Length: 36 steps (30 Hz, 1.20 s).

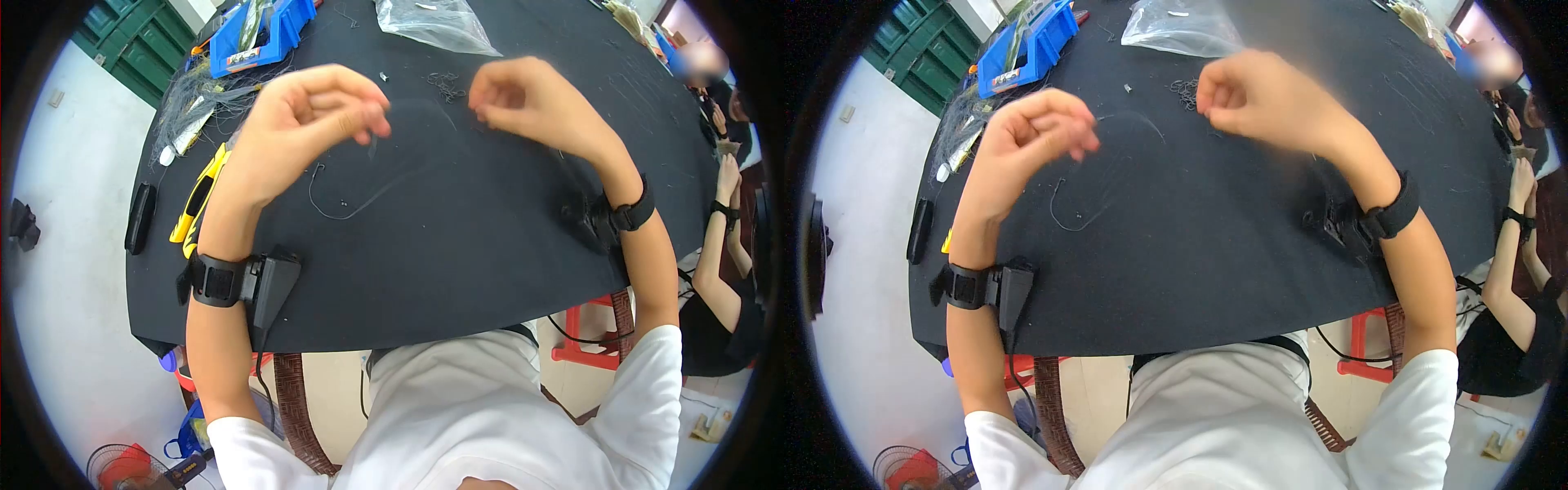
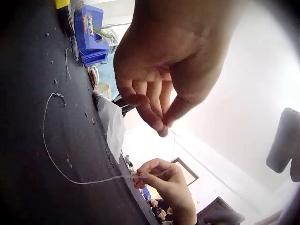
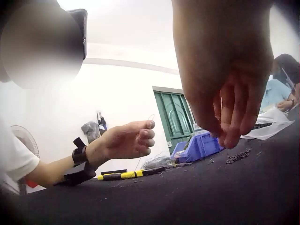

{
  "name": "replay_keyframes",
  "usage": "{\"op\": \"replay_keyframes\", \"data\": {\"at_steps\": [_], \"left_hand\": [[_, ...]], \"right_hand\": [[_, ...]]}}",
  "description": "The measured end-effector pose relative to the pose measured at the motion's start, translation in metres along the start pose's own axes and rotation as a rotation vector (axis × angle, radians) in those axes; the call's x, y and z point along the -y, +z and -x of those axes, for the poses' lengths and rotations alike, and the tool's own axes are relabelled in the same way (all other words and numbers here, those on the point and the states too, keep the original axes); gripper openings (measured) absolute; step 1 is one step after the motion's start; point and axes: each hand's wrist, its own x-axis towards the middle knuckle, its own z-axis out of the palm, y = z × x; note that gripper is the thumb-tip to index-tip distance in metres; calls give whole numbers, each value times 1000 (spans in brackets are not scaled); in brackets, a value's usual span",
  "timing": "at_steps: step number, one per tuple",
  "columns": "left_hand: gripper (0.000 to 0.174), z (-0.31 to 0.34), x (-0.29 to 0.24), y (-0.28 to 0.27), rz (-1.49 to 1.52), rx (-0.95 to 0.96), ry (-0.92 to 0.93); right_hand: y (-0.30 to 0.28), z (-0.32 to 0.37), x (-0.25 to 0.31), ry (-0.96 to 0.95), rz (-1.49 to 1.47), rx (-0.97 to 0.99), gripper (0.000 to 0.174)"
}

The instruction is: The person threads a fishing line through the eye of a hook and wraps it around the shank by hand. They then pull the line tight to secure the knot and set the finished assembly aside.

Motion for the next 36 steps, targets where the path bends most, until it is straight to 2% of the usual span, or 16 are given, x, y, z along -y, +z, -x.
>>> {"op": "replay_keyframes", "data": {"at_steps": [3,4,7,8,11,12,15,19,22,25,28,30,32,36], "left_hand": [[11,4,-12,1,-341,142,-8],[9,6,-14,-2,-495,81,23],[12,12,-15,-27,-854,-45,-169],[16,17,-15,-31,-785,-80,-335],[19,20,-19,-27,-992,28,-594],[18,17,-21,-20,-1009,23,-605],[15,17,-15,-15,-954,38,-509],[11,16,-13,-14,-926,55,-537],[7,18,-10,-18,-818,91,-487],[3,15,-11,-13,-927,115,-278],[3,6,-22,11,-690,-70,-42],[5,4,-37,26,-547,-76,-75],[7,5,-41,36,-450,-86,-77],[9,6,-37,46,-534,-162,49]], "right_hand": [[1,9,6,36,31,31,8],[-1,10,8,47,60,37,9],[-5,14,18,59,114,43,8],[-6,15,21,60,127,43,8],[-5,19,26,48,122,8,9],[-5,20,27,33,107,-5,10],[-4,21,28,1,67,-30,12],[-2,25,33,4,38,18,10],[-1,26,38,-5,22,55,9],[7,27,39,-40,-75,46,11],[13,27,46,-32,-286,-6,13],[17,26,51,17,-505,-41,15],[20,26,53,41,-570,-69,16],[22,25,55,52,-596,-44,18]]}}
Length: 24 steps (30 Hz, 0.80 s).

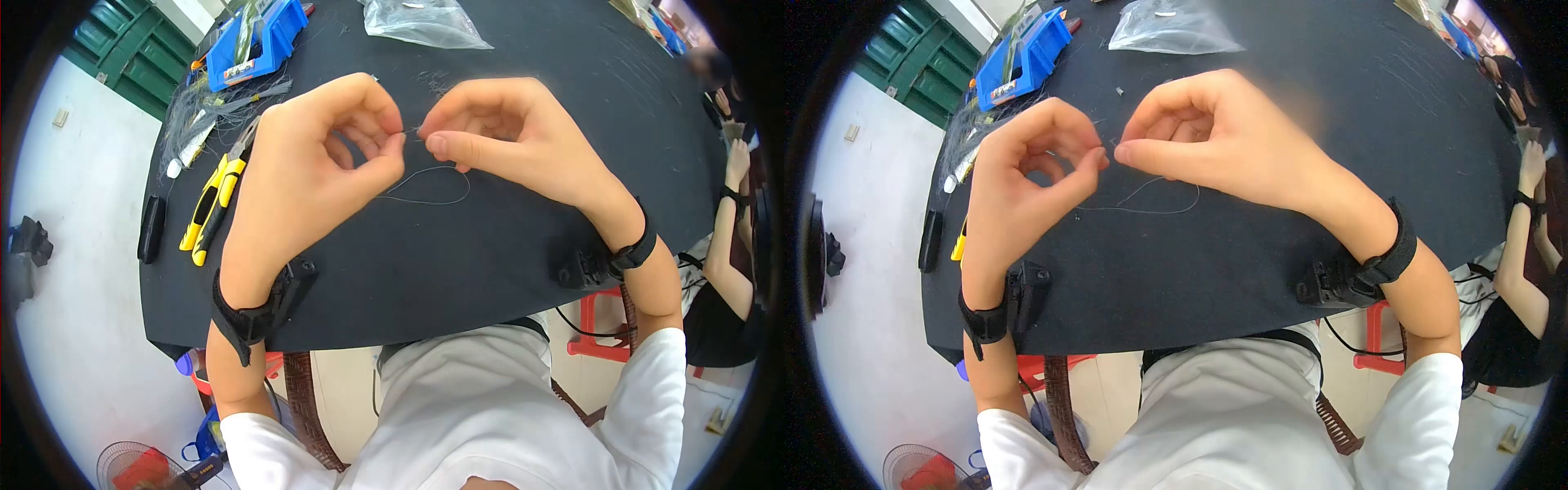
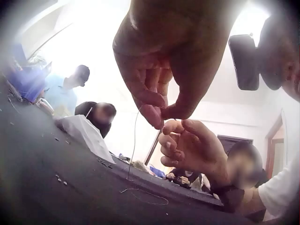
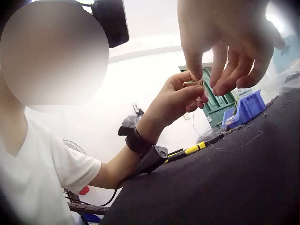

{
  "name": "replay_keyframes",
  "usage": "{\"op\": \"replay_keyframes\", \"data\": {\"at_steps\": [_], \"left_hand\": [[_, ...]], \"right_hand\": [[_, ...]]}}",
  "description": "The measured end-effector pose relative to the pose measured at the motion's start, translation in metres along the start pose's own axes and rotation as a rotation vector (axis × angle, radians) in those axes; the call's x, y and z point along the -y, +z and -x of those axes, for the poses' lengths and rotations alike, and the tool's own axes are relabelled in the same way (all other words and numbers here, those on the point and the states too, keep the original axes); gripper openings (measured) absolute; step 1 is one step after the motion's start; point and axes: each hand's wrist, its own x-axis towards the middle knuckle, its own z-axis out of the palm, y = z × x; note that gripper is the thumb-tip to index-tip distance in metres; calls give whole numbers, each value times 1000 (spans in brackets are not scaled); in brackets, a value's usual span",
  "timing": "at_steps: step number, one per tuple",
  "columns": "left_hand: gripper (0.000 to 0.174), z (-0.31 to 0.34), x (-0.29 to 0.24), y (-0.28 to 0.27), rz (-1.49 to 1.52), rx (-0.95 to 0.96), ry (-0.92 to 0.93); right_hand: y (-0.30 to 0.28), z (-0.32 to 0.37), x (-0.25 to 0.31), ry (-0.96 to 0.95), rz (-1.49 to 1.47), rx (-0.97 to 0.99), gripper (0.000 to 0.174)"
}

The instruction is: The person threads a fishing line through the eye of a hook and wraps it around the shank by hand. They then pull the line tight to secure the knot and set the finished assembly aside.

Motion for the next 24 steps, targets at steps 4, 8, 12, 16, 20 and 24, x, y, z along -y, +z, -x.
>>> {"op": "replay_keyframes", "data": {"at_steps": [4,8,12,16,20,24], "left_hand": [[10,1,-3,2,-37,25,-10],[7,1,-5,1,-3,38,-51],[8,1,3,1,210,44,-81],[11,1,8,0,423,38,-113],[11,2,2,-1,477,13,-144],[12,2,3,1,542,-6,-157]], "right_hand": [[3,-1,0,-20,-37,-17,15],[3,-1,-4,-89,-20,-55,12],[1,-2,-4,-80,-38,-92,10],[3,-2,-3,-89,-91,-109,10],[5,-1,-3,-126,-50,-128,10],[4,0,-2,-127,21,-144,10]]}}
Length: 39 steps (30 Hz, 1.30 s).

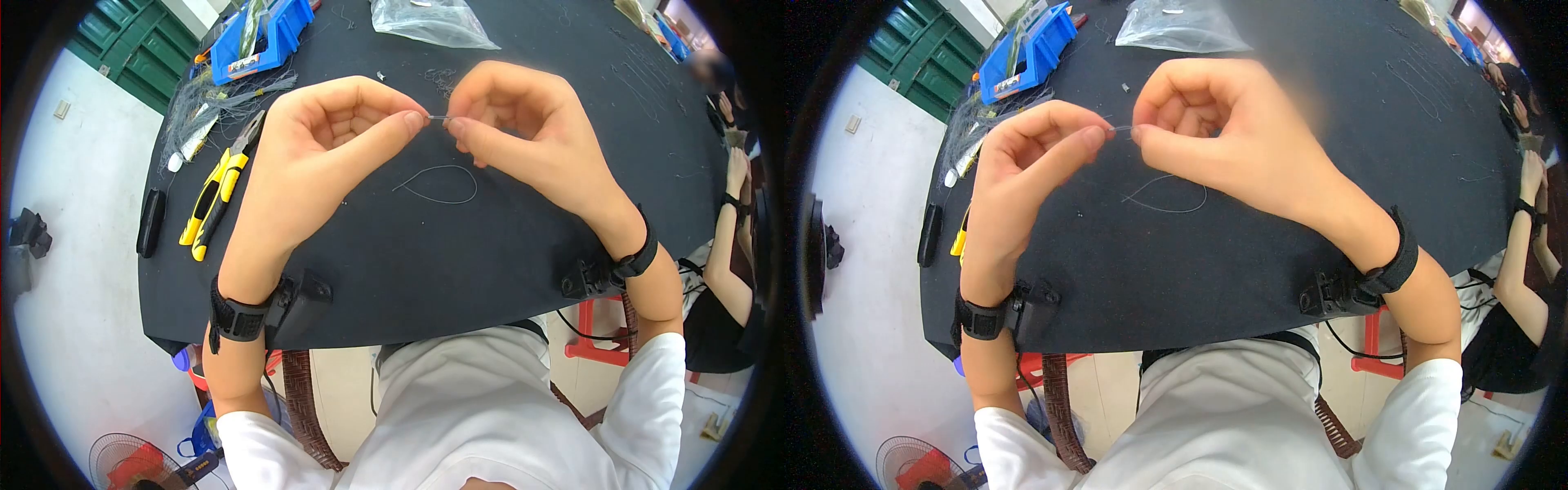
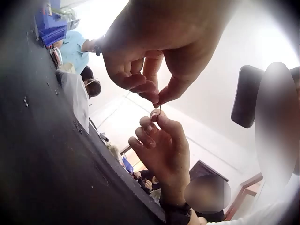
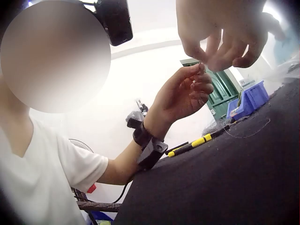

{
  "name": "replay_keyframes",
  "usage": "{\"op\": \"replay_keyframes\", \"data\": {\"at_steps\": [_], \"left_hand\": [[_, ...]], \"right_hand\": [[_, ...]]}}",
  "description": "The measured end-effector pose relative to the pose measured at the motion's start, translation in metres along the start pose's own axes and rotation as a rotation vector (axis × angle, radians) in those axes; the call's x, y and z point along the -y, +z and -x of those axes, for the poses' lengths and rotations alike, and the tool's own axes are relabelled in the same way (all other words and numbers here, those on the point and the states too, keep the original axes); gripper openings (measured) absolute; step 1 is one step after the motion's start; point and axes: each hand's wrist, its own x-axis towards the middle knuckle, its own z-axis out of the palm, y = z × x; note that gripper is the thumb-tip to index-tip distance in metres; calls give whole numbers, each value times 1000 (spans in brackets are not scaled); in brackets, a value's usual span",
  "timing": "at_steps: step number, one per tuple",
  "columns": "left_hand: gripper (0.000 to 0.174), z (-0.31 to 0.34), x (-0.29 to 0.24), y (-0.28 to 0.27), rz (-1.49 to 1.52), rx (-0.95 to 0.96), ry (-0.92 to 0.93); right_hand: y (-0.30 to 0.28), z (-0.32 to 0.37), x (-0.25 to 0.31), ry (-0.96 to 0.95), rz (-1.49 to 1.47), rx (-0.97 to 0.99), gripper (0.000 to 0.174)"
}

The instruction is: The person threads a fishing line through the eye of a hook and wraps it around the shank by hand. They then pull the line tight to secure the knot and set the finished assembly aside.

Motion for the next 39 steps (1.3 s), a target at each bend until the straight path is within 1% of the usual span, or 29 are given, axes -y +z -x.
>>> {"op": "replay_keyframes", "data": {"at_steps": [5,8,11,14,18,20,23,26,27,29,32,36,39], "left_hand": [[14,-1,10,1,128,3,-45],[15,-2,14,6,289,-12,-129],[16,0,11,5,347,-10,-234],[15,0,8,5,241,-32,-181],[15,4,4,10,119,-62,-57],[15,5,4,11,44,-84,-4],[15,6,0,9,-36,-86,-13],[9,6,3,11,-74,-109,-5],[11,5,4,11,-30,-113,-4],[24,2,9,12,58,-121,-5],[37,0,12,14,21,-106,-33],[39,0,15,13,-77,-68,17],[40,1,11,13,-151,-73,51]], "right_hand": [[-2,-1,-2,-32,29,-7,10],[-4,-1,-3,-18,43,-1,9],[-3,-1,-2,-10,38,-2,9],[-3,0,-1,-18,24,-5,9],[0,1,2,-21,24,1,9],[-2,2,5,-15,41,52,5],[-2,3,7,-26,50,75,3],[-3,3,8,-19,39,68,3],[-3,3,8,-13,32,65,4],[-3,3,7,-14,43,79,3],[-1,3,7,-31,82,93,3],[0,2,6,-59,192,111,4],[1,2,7,-68,193,120,4]]}}
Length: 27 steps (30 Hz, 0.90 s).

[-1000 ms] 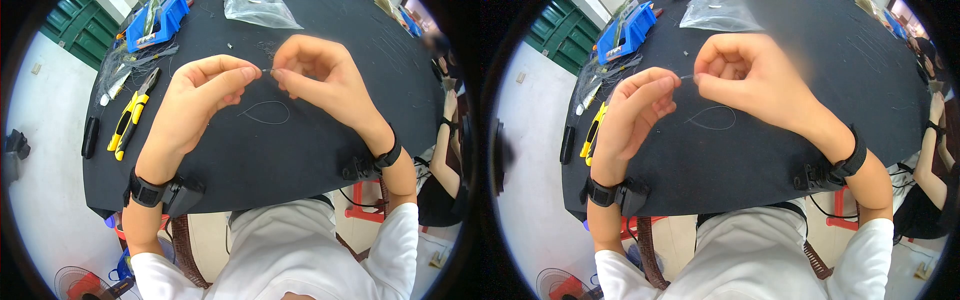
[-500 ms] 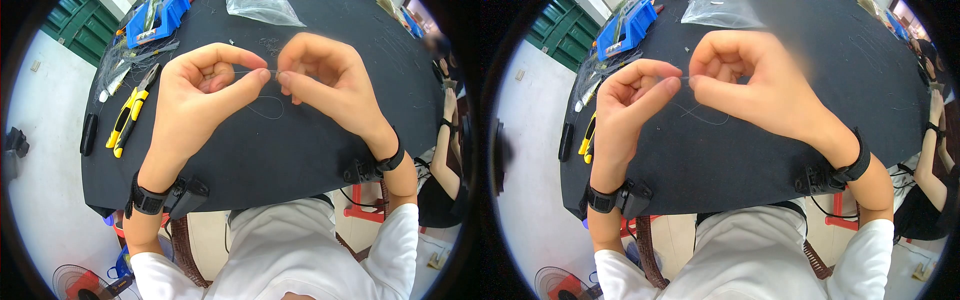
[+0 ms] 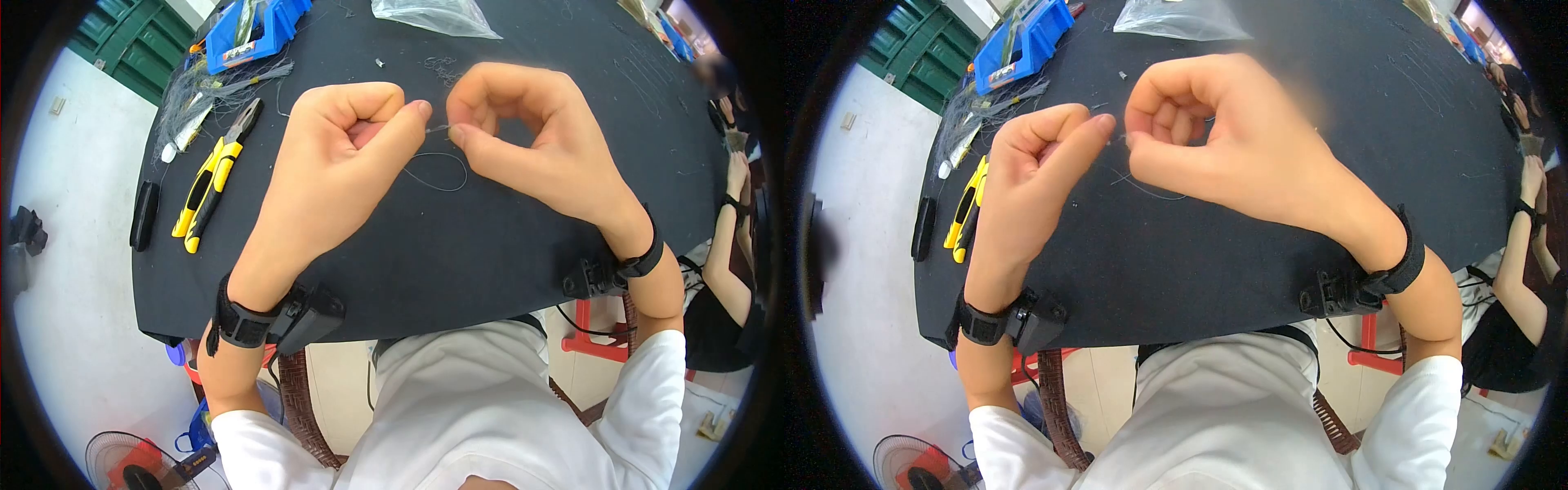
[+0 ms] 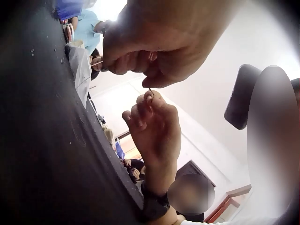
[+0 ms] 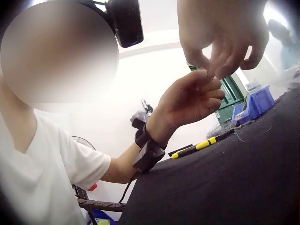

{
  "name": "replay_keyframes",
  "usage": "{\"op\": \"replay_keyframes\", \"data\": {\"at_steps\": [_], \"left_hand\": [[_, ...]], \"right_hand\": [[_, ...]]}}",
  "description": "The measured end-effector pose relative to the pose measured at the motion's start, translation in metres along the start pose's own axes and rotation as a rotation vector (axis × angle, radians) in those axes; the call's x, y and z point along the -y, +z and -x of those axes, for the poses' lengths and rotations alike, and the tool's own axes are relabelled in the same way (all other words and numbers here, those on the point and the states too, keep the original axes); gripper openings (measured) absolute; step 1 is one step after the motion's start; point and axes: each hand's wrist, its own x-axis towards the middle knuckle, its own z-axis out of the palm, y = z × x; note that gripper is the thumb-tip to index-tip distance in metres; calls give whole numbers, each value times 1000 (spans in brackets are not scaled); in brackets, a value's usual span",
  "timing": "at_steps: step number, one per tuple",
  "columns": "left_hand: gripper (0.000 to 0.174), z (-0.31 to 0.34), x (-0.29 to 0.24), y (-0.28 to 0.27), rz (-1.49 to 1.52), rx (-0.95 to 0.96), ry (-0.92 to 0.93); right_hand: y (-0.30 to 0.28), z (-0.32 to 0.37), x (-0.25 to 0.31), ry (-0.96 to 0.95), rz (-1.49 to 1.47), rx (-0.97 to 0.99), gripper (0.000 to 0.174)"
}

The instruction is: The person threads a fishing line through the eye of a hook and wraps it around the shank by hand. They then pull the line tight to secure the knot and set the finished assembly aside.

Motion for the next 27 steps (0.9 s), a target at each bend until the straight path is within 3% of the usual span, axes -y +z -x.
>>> {"op": "replay_keyframes", "data": {"at_steps": [3,8,9,12,15,27], "left_hand": [[37,0,0,1,12,-47,17],[28,-2,-5,-1,230,-155,-84],[16,-2,-3,-5,295,-110,-68],[6,0,-6,4,287,-191,-14],[15,3,-5,-4,101,-67,-10],[13,4,-6,-5,2,-93,16]], "right_hand": [[0,0,2,55,-30,-18,5],[-1,1,8,248,-330,-115,9],[-1,1,8,270,-382,-120,10],[1,0,4,257,-422,-103,12],[1,1,1,248,-404,-92,13],[5,2,2,189,-414,-75,9]]}}
